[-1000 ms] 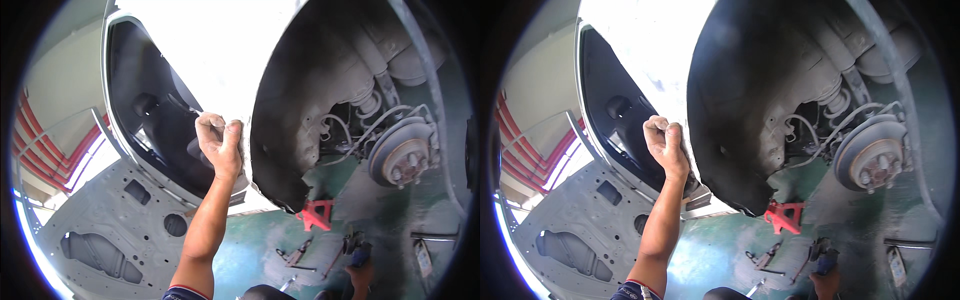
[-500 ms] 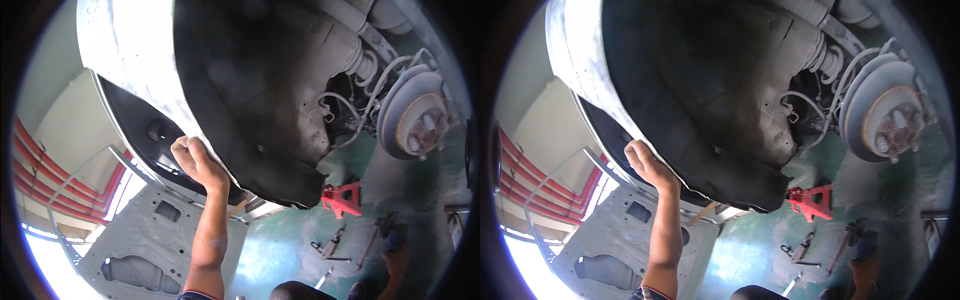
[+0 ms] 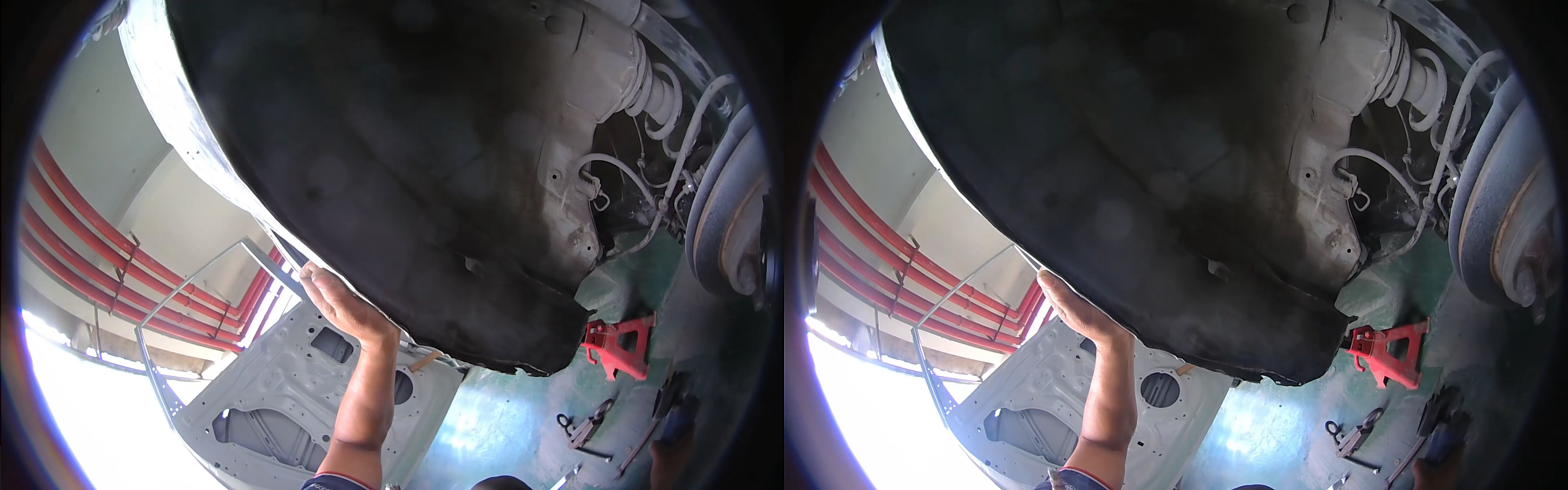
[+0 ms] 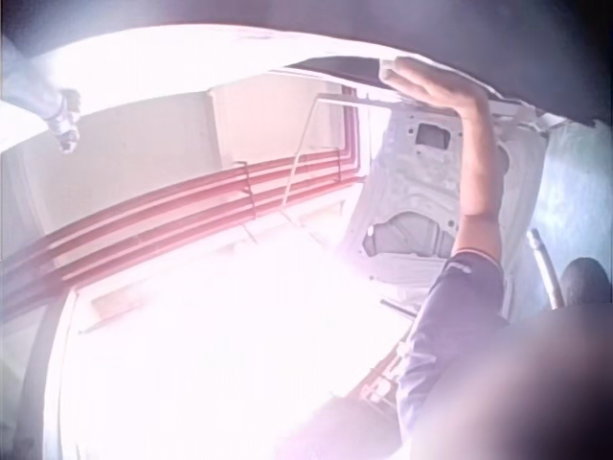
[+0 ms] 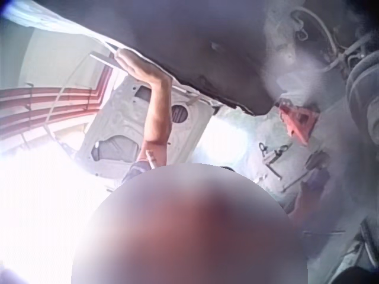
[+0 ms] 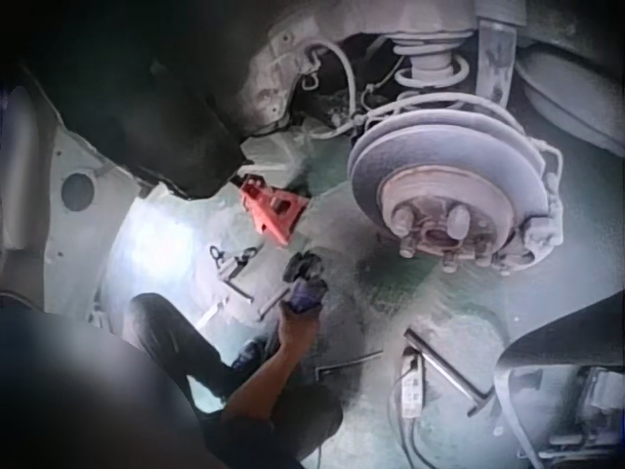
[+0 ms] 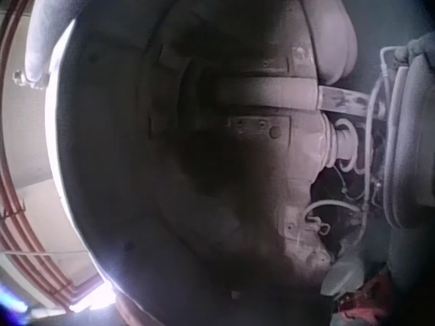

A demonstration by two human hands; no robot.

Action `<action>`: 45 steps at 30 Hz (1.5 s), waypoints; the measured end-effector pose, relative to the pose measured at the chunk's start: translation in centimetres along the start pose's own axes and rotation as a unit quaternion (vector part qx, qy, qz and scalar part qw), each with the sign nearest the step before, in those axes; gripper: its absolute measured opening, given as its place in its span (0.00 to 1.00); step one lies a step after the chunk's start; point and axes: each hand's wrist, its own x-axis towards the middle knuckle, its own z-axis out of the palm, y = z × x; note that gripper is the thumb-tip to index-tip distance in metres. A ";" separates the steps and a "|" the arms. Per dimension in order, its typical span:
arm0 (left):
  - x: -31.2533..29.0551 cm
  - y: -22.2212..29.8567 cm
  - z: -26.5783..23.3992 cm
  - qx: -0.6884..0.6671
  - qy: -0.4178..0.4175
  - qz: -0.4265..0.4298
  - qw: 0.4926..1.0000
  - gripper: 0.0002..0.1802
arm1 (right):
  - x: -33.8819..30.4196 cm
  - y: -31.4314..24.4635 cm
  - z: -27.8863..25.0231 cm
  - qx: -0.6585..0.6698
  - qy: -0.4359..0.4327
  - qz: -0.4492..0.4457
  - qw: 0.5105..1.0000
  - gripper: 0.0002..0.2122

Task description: The person uses an angle grinder to remove paint and smooth the metal on the lower side and wheel arch of a white car. They work along the rocker panel and around the wheel well, producing sparks as they grind the surface.

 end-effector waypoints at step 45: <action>0.9 1.8 -1.2 -0.040 -0.104 -0.033 0.993 0.20 | -8.4 -11.1 -14.3 0.036 0.001 -0.093 0.995 0.32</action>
